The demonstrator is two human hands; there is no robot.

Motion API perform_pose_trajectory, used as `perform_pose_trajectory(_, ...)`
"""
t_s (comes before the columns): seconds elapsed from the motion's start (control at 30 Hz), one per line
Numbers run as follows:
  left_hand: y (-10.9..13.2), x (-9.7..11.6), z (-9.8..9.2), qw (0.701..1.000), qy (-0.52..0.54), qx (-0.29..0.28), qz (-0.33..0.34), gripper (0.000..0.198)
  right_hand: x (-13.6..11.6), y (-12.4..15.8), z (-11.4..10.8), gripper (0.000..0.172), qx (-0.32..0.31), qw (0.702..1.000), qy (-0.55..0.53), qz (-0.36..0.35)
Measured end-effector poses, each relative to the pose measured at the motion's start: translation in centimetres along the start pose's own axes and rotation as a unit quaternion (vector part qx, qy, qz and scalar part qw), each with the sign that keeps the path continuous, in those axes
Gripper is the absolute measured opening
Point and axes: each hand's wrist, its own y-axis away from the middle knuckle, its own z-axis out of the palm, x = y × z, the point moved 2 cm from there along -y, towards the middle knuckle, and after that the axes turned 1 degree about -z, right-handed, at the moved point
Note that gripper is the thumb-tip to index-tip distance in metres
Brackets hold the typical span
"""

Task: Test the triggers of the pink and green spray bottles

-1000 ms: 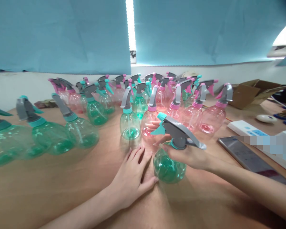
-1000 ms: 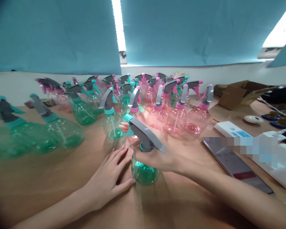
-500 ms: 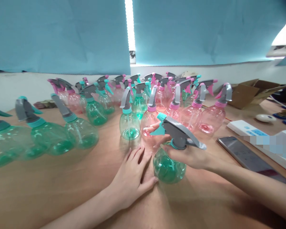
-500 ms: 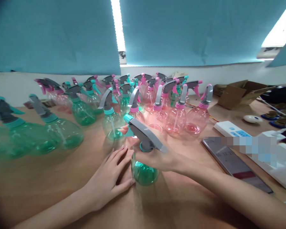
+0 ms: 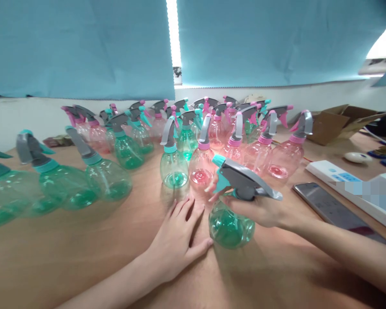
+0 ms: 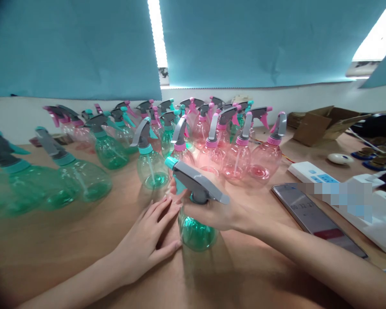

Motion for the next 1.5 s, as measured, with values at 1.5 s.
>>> perform_pose_trajectory(1.5,0.0,-0.1,0.1,1.0,-0.011,0.012,0.009,0.061,0.0,-0.5,0.7,0.043,0.018,0.998,0.022,-0.056)
